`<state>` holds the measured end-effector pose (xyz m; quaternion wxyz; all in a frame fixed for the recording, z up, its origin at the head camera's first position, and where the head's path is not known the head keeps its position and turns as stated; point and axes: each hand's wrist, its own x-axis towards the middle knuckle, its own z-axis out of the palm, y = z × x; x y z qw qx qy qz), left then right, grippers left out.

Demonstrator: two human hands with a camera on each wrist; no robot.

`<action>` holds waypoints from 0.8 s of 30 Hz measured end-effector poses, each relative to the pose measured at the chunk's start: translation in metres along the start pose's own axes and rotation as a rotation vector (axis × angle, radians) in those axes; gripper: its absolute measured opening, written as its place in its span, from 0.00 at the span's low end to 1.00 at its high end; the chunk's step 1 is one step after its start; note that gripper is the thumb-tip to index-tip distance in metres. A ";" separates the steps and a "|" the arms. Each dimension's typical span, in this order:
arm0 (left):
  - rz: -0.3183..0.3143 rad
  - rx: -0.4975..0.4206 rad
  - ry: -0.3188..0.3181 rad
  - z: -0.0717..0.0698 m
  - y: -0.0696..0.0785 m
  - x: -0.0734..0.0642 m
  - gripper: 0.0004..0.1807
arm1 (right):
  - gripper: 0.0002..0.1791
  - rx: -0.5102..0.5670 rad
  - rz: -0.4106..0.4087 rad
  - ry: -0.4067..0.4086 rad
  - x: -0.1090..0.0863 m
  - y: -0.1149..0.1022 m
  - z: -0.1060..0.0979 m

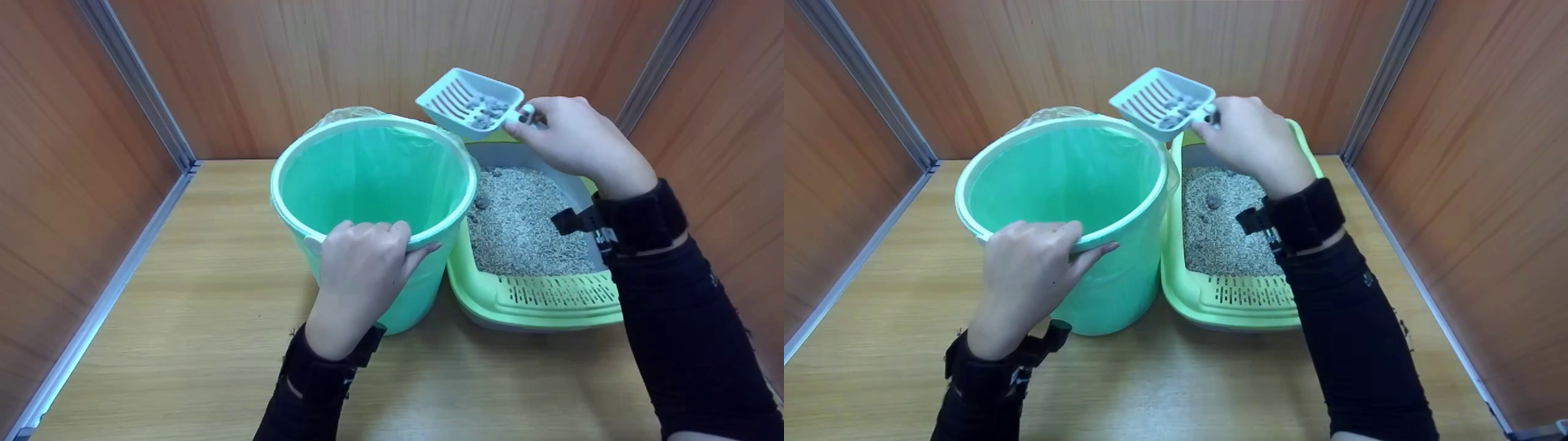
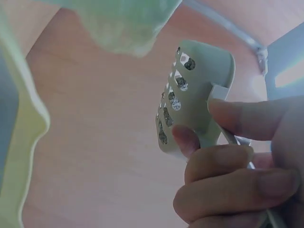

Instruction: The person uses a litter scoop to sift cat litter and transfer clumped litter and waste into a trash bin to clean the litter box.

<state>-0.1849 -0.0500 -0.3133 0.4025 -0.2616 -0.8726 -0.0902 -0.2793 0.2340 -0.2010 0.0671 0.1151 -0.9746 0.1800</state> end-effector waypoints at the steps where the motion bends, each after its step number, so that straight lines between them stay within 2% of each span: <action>1: -0.001 0.000 -0.001 0.000 0.000 0.000 0.34 | 0.27 0.000 -0.015 0.000 -0.003 -0.006 0.001; 6: 0.000 0.004 -0.007 0.000 -0.002 0.000 0.34 | 0.24 0.008 -0.109 0.008 -0.014 -0.028 0.009; 13: -0.007 0.017 -0.046 0.001 -0.002 0.001 0.33 | 0.15 -0.012 -0.281 0.083 -0.019 -0.046 0.031; 17: -0.013 0.021 -0.057 0.001 -0.002 0.003 0.33 | 0.13 -0.073 -0.329 0.125 -0.018 -0.051 0.041; 24: 0.001 0.021 -0.017 0.004 -0.001 0.003 0.32 | 0.07 -0.188 -0.373 0.224 -0.016 -0.051 0.049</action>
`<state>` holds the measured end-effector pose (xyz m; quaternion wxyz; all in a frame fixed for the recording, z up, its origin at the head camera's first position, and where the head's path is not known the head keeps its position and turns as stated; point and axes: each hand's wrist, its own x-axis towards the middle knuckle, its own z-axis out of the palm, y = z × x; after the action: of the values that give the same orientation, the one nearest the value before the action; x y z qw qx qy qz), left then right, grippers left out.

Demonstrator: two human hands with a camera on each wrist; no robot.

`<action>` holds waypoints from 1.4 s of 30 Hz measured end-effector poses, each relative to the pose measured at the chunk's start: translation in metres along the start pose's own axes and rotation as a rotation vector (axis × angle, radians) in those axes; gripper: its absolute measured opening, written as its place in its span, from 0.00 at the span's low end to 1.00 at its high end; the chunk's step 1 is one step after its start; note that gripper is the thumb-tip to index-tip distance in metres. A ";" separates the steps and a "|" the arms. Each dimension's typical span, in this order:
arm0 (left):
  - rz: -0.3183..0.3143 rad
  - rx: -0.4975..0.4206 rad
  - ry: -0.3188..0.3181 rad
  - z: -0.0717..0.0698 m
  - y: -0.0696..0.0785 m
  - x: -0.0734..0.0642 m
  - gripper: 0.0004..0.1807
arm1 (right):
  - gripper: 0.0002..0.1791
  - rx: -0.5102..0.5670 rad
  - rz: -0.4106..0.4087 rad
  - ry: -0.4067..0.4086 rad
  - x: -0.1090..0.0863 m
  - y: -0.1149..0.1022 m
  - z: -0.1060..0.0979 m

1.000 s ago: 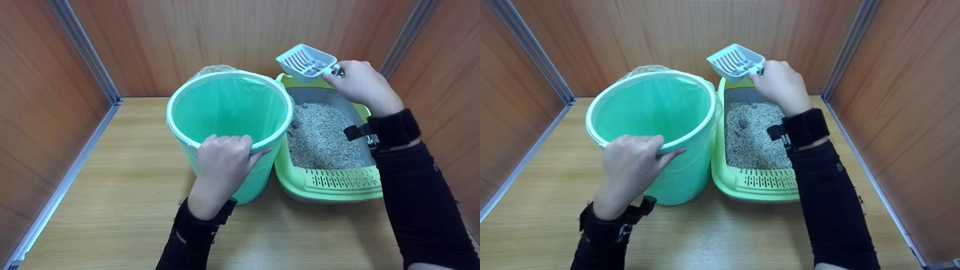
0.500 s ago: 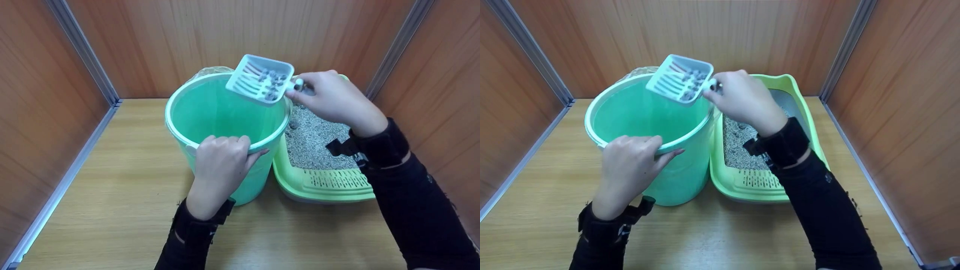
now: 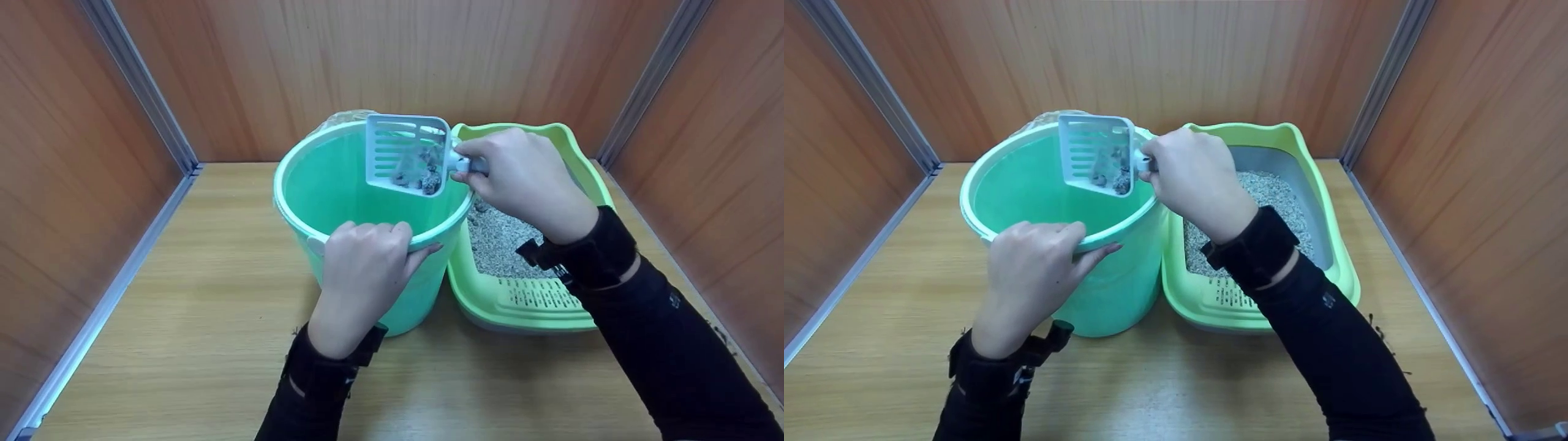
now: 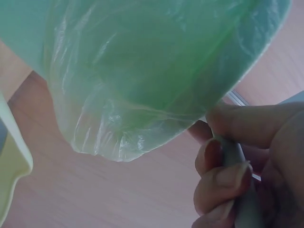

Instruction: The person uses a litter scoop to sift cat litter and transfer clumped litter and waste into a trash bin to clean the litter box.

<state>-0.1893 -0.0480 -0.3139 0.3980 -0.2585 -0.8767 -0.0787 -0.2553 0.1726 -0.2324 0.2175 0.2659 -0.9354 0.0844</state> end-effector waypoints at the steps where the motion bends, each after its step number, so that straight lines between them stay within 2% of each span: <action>1: 0.000 -0.001 0.001 0.000 0.000 0.000 0.32 | 0.09 -0.014 -0.004 0.011 0.000 0.000 0.001; 9: -0.001 -0.004 -0.001 0.001 0.001 0.001 0.32 | 0.09 -0.061 -0.061 0.089 -0.001 0.000 0.005; 12: -0.001 -0.004 0.000 0.001 0.001 0.001 0.32 | 0.12 -0.076 -0.100 0.132 -0.002 0.000 0.006; 18: -0.004 -0.011 -0.007 0.001 0.001 0.001 0.32 | 0.19 -0.143 -0.210 0.224 -0.003 0.002 0.008; 25: 0.000 0.003 0.022 0.002 0.001 0.001 0.33 | 0.12 -0.212 -0.415 0.347 -0.003 0.003 0.007; 29: 0.006 0.016 0.042 0.004 0.001 0.001 0.35 | 0.12 -0.249 -0.461 0.388 -0.001 0.004 0.006; 33: 0.010 0.013 0.044 0.005 0.000 0.001 0.35 | 0.11 -0.226 -0.425 0.389 -0.002 0.007 0.003; 37: 0.011 0.015 0.050 0.004 0.000 0.001 0.35 | 0.12 -0.177 -0.331 0.405 -0.004 0.013 -0.003; 40: 0.011 0.015 0.052 0.004 0.000 0.000 0.36 | 0.10 -0.137 -0.180 0.404 -0.007 0.023 -0.013; 42: 0.010 0.011 0.050 0.004 0.000 0.000 0.35 | 0.11 -0.116 -0.027 0.353 -0.009 0.031 -0.023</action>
<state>-0.1921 -0.0464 -0.3165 0.4217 -0.2588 -0.8655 -0.0783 -0.2565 0.2092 -0.2178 0.3943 0.2466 -0.8823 0.0727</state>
